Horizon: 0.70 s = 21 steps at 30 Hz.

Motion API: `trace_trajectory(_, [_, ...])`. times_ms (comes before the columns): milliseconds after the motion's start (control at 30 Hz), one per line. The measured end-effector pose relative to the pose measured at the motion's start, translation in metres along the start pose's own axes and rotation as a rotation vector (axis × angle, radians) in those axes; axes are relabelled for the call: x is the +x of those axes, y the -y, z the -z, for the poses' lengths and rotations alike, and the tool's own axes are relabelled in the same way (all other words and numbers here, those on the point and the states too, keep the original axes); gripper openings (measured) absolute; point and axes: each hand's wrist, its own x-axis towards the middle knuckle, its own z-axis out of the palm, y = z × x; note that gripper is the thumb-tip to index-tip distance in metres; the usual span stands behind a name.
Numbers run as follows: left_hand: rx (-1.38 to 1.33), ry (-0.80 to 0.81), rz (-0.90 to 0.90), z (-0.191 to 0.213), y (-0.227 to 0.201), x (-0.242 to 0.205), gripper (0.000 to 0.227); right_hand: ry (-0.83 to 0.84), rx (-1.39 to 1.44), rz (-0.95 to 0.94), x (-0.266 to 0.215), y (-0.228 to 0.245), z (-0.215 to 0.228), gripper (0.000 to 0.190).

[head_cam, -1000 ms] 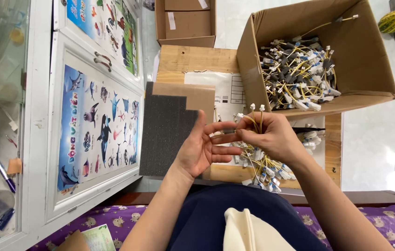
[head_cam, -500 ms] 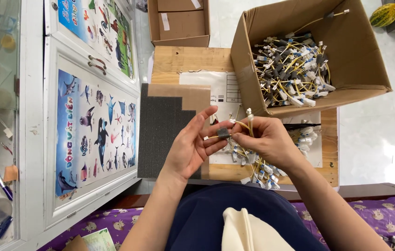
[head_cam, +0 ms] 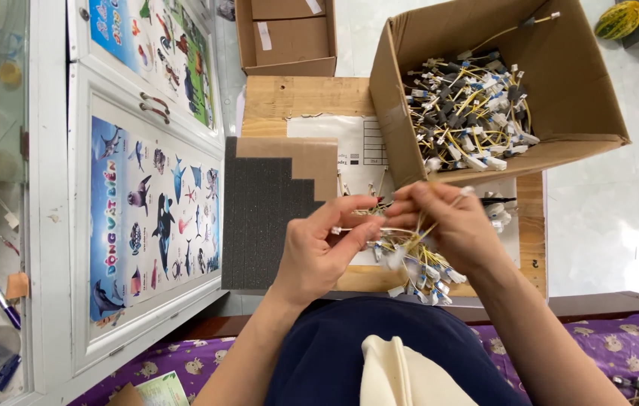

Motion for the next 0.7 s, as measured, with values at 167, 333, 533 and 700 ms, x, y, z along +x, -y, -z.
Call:
trace_trajectory(167, [-0.314,-0.009,-0.142,-0.003,0.0,0.051,0.012,-0.101,0.091,0.269,-0.008,-0.004,0.033,0.035])
trace_trajectory(333, [-0.465,-0.045,-0.207,-0.038,0.03,0.134,0.016,-0.082,0.028,0.276,-0.014,-0.011,0.043,0.04])
trace_trajectory(533, [0.247,0.256,-0.008,-0.04,0.005,0.107,0.035,-0.018,-0.258,0.249,-0.01,-0.013,0.045,0.042])
trace_trajectory(700, [0.21,0.33,0.097,-0.009,0.009,0.077,0.022,0.224,-0.428,0.173,-0.003,-0.003,0.013,0.049])
